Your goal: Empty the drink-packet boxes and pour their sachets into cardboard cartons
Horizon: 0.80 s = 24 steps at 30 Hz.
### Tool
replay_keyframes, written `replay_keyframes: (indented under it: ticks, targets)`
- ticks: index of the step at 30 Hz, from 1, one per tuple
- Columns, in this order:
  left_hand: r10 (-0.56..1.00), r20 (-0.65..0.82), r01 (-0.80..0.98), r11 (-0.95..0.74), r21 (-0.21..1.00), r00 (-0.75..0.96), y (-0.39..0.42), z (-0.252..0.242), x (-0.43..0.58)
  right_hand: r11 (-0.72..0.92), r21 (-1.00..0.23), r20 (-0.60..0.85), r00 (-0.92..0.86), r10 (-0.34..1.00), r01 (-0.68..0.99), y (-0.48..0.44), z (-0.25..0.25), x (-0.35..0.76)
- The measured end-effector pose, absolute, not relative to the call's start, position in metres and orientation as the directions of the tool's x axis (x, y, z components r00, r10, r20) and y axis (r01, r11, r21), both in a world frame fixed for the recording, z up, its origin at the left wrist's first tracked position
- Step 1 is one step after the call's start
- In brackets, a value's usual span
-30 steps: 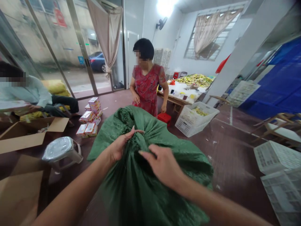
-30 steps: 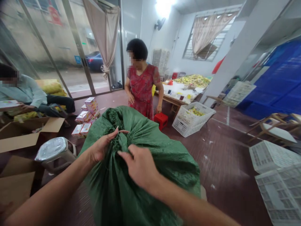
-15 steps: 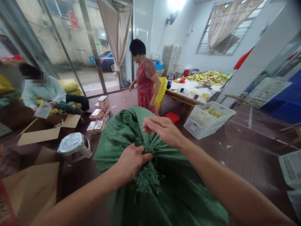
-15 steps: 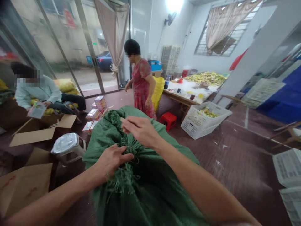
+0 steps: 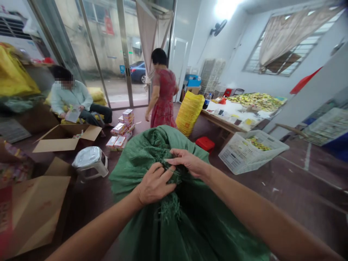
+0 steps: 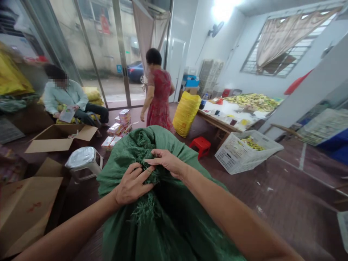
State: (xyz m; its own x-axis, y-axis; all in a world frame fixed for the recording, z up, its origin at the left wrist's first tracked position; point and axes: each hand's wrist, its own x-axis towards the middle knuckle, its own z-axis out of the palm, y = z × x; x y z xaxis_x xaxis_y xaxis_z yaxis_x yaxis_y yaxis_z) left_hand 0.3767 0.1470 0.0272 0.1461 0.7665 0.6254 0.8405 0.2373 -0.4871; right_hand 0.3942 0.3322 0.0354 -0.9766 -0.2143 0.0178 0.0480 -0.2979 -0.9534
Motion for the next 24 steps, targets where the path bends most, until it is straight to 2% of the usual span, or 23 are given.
replay_keyframes:
  ticks: [3, 5, 7, 9, 11, 13, 14, 16, 18, 19, 20, 22, 23, 24]
  targets:
    - [0.78, 0.606, 0.874, 0.177, -0.453, 0.157, 0.154, 0.023, 0.378, -0.565, -0.824, 0.001, -0.998, -0.065, 0.036, 0.333, 0.024, 0.404]
    - [0.789, 0.592, 0.889, 0.142, -0.436, 0.164, 0.158, 0.019, 0.379, -0.6, -0.799, -0.019, -0.999, -0.047, 0.043, 0.335, 0.019, 0.406]
    - [0.787, 0.593, 0.892, 0.132, -0.432, 0.171, 0.16, 0.016, 0.38, -0.538, -0.839, -0.044, -0.995, -0.093, 0.088, 0.334, 0.018, 0.408]
    - [0.755, 0.628, 0.891, 0.137, -0.433, 0.189, 0.162, 0.013, 0.378, -0.383, -0.924, 0.01, -1.0, -0.029, 0.001, 0.327, 0.019, 0.412]
    - [0.707, 0.674, 0.886, 0.151, -0.438, 0.213, 0.162, 0.012, 0.375, -0.109, -0.957, 0.246, -0.951, 0.188, -0.269, 0.321, 0.018, 0.418]
    - [0.687, 0.689, 0.881, 0.154, -0.448, 0.23, 0.161, 0.012, 0.372, 0.238, -0.828, 0.56, -0.735, 0.382, -0.508, 0.321, 0.015, 0.424]
    - [0.69, 0.687, 0.881, 0.155, -0.448, 0.228, 0.16, 0.013, 0.371, 0.371, -0.749, 0.662, -0.605, 0.442, -0.549, 0.325, 0.014, 0.425]
    - [0.701, 0.679, 0.887, 0.148, -0.438, 0.219, 0.157, 0.013, 0.369, 0.499, -0.68, 0.718, -0.35, 0.602, -0.537, 0.344, 0.016, 0.425]
    - [0.706, 0.676, 0.891, 0.148, -0.43, 0.209, 0.155, 0.012, 0.37, 0.533, -0.702, 0.651, -0.122, 0.749, -0.473, 0.366, 0.025, 0.423]
    - [0.71, 0.674, 0.89, 0.149, -0.43, 0.207, 0.154, 0.011, 0.37, 0.543, -0.714, 0.633, -0.076, 0.77, -0.443, 0.374, 0.031, 0.421]
    - [0.714, 0.669, 0.889, 0.148, -0.432, 0.206, 0.154, 0.009, 0.37, 0.557, -0.72, 0.646, -0.107, 0.755, -0.414, 0.379, 0.038, 0.42]
    - [0.729, 0.652, 0.886, 0.142, -0.442, 0.209, 0.156, 0.006, 0.371, 0.565, -0.751, 0.66, -0.411, 0.629, -0.342, 0.378, 0.049, 0.415]
    - [0.736, 0.643, 0.884, 0.135, -0.447, 0.213, 0.157, 0.005, 0.371, 0.537, -0.792, 0.584, -0.618, 0.526, -0.291, 0.372, 0.052, 0.412]
    - [0.74, 0.636, 0.882, 0.129, -0.454, 0.219, 0.159, 0.005, 0.37, 0.491, -0.843, 0.448, -0.794, 0.412, -0.221, 0.365, 0.053, 0.406]
